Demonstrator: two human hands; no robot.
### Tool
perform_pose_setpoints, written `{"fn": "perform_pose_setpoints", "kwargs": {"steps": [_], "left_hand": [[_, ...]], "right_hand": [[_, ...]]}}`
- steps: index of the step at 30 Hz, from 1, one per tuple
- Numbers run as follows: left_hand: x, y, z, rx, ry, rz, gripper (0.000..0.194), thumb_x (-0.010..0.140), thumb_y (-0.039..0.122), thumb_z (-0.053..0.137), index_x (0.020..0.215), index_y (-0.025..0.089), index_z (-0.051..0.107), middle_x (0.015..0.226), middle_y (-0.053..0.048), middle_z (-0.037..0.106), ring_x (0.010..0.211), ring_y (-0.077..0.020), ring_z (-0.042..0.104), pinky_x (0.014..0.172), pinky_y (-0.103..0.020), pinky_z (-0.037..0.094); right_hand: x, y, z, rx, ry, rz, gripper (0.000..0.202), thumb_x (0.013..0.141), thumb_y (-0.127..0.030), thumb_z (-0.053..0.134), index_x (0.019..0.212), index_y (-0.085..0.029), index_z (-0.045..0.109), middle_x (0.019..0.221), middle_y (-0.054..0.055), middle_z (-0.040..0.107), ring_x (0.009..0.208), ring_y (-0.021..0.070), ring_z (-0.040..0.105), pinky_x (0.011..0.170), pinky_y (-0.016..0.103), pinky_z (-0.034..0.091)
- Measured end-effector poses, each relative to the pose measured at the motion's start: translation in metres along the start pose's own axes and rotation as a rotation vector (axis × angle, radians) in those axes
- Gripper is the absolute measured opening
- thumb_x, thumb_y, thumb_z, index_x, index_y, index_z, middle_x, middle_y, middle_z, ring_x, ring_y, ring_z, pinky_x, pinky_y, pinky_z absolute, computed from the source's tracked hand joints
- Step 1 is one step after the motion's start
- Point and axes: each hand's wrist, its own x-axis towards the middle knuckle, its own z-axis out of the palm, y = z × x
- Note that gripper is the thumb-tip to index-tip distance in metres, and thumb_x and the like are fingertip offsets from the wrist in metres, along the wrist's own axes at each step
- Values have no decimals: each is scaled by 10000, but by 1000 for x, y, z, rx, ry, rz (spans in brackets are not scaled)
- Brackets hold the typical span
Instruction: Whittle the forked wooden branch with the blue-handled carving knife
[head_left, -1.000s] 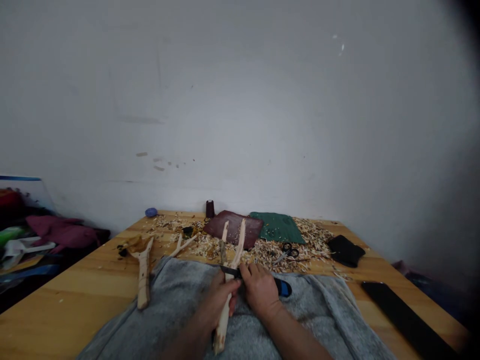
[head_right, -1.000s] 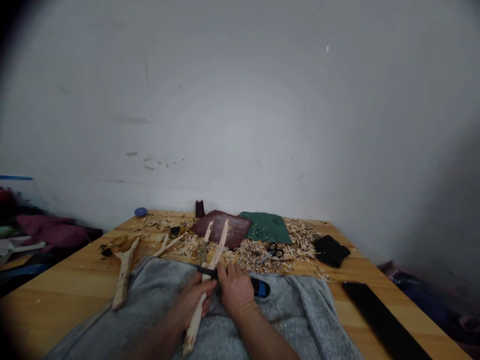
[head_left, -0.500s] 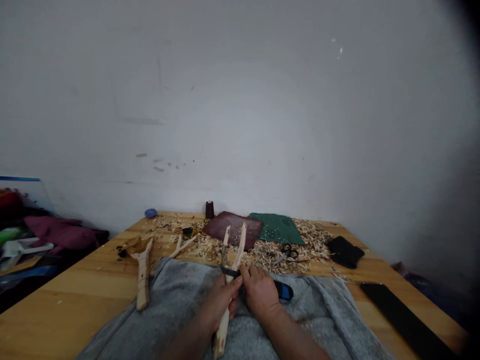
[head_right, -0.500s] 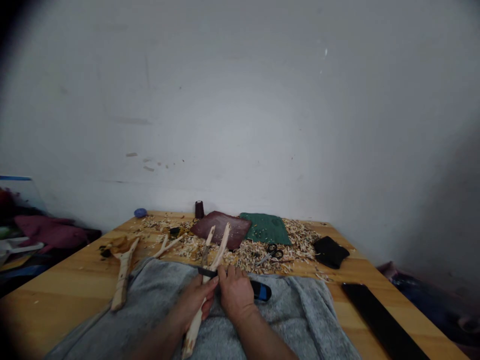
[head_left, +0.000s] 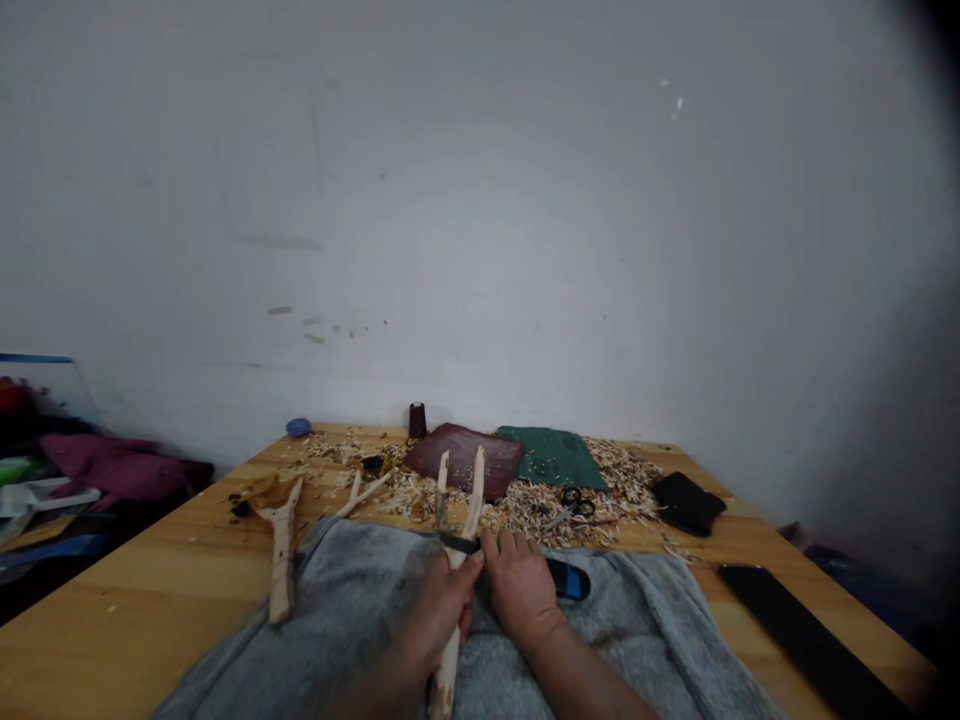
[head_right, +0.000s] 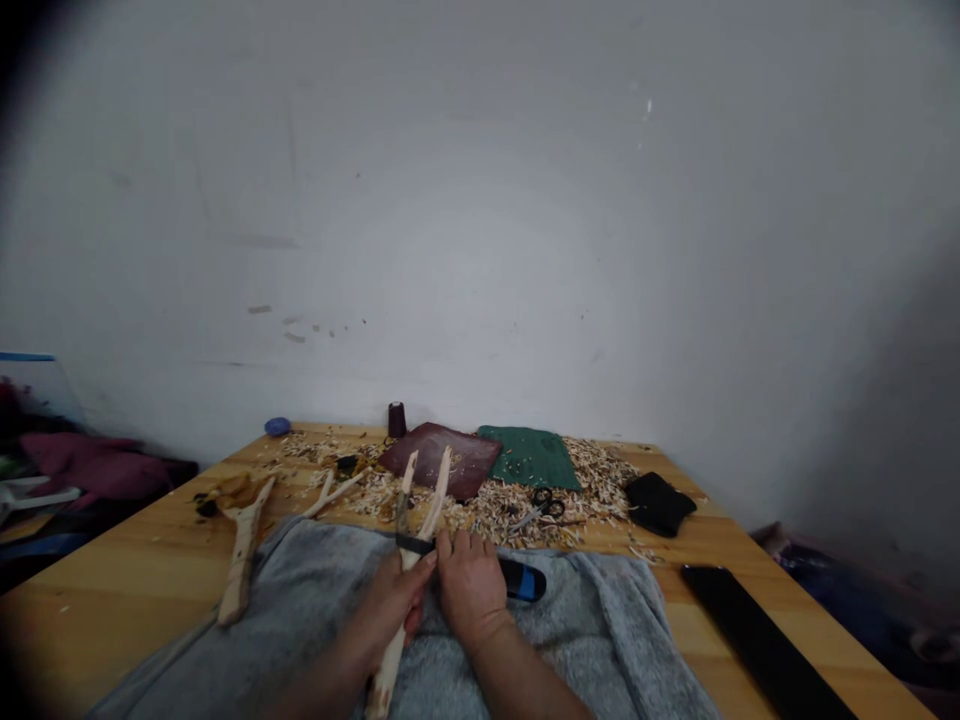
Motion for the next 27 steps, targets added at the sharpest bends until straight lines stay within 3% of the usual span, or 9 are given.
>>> {"fn": "perform_pose_setpoints", "kwargs": {"steps": [3, 9, 13, 18, 23, 27], "left_hand": [[-1, -1, 2, 104, 83, 35, 353, 753, 529, 607, 711, 235, 415, 397, 122, 373, 247, -60, 320, 268, -183, 224], [-2, 5, -1, -67, 20, -80, 238, 706, 376, 628, 726, 235, 437, 461, 106, 416, 325, -64, 376, 313, -172, 235], [0, 11, -9, -162, -21, -208, 193, 674, 302, 601, 756, 239, 438, 460, 106, 401, 354, -71, 367, 337, -167, 240], [2, 14, -15, -243, -148, -243, 237, 652, 291, 635, 800, 224, 463, 499, 95, 439, 386, -73, 404, 356, -173, 314], [2, 11, -13, -209, -170, -206, 244, 640, 325, 655, 654, 204, 444, 458, 89, 429, 317, -45, 330, 305, -173, 228], [1, 6, -9, -78, -133, -81, 358, 658, 483, 666, 616, 210, 438, 385, 92, 392, 285, -53, 309, 288, -181, 226]], "right_hand": [[2, 5, 2, 19, 32, 19, 271, 865, -157, 495, 1126, -209, 549, 862, 79, 603, 803, 218, 580, 695, 326, 410], [9, 29, 5, 163, 99, 212, 339, 840, -110, 477, 1156, -209, 547, 914, 58, 629, 790, 162, 592, 686, 247, 384], [7, 30, 2, 224, 34, 121, 314, 823, -125, 496, 1113, -219, 571, 919, 50, 642, 818, 168, 591, 690, 239, 369], [3, 16, -5, 212, -25, 7, 309, 829, -138, 505, 1112, -237, 581, 897, 41, 642, 816, 176, 587, 688, 250, 361], [3, 11, -3, 167, -55, -24, 267, 849, -141, 494, 1090, -217, 581, 893, 53, 647, 810, 174, 591, 686, 257, 361], [2, 8, 2, 160, -13, -46, 201, 849, -160, 516, 1028, -217, 587, 872, 46, 642, 806, 188, 589, 691, 277, 362]]}}
